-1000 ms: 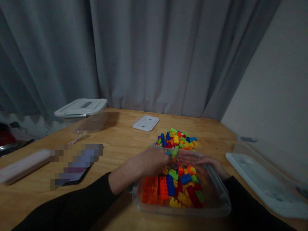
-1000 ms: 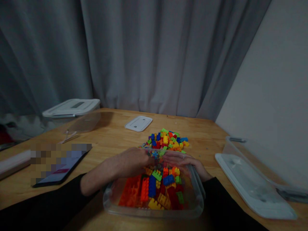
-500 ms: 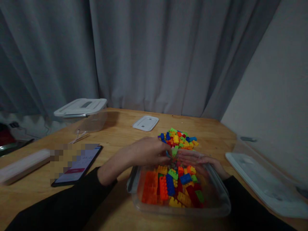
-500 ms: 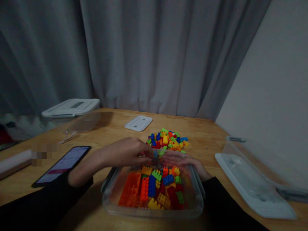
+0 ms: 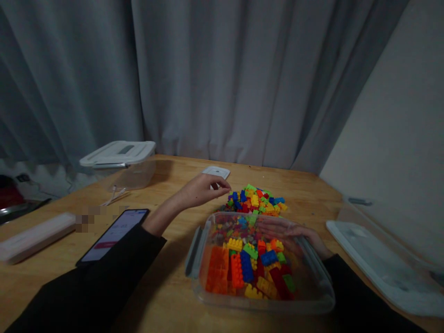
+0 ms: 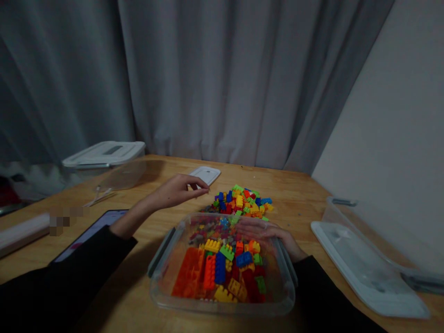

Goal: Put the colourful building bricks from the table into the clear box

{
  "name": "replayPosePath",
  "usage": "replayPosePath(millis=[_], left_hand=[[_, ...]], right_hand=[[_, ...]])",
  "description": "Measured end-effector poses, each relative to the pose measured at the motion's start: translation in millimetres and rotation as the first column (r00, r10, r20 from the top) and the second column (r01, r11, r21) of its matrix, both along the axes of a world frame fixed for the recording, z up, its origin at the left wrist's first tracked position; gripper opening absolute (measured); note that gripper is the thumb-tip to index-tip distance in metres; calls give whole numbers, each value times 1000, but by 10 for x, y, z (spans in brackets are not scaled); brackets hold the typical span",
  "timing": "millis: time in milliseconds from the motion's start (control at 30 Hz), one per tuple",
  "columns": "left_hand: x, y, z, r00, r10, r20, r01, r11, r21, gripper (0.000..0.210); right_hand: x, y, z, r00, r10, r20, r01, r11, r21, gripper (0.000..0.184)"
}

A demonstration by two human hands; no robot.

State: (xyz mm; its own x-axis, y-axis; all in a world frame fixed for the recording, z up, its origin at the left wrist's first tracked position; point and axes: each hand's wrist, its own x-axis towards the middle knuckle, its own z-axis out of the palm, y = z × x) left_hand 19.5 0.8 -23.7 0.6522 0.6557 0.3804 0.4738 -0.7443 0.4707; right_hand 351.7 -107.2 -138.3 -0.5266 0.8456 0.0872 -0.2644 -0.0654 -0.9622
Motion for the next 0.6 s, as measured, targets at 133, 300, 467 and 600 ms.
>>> replayPosePath(millis=[133, 300, 467, 600], left_hand=[[68, 124, -159, 1000, 4, -30, -5, 1000, -21, 31], [178, 363, -329, 998, 36, -52, -39, 998, -48, 34], [354, 606, -474, 986, 67, -154, -78, 994, -72, 36], [512, 712, -569, 967, 39, -251, -69, 992, -108, 36]], right_hand=[[-21, -21, 19, 1000, -20, -18, 19, 1000, -15, 62], [-39, -44, 52, 999, -33, -27, 33, 999, -26, 61], [-29, -24, 33, 999, -26, -30, 25, 999, -35, 63], [-25, -15, 31, 1000, -14, -24, 13, 999, -38, 63]])
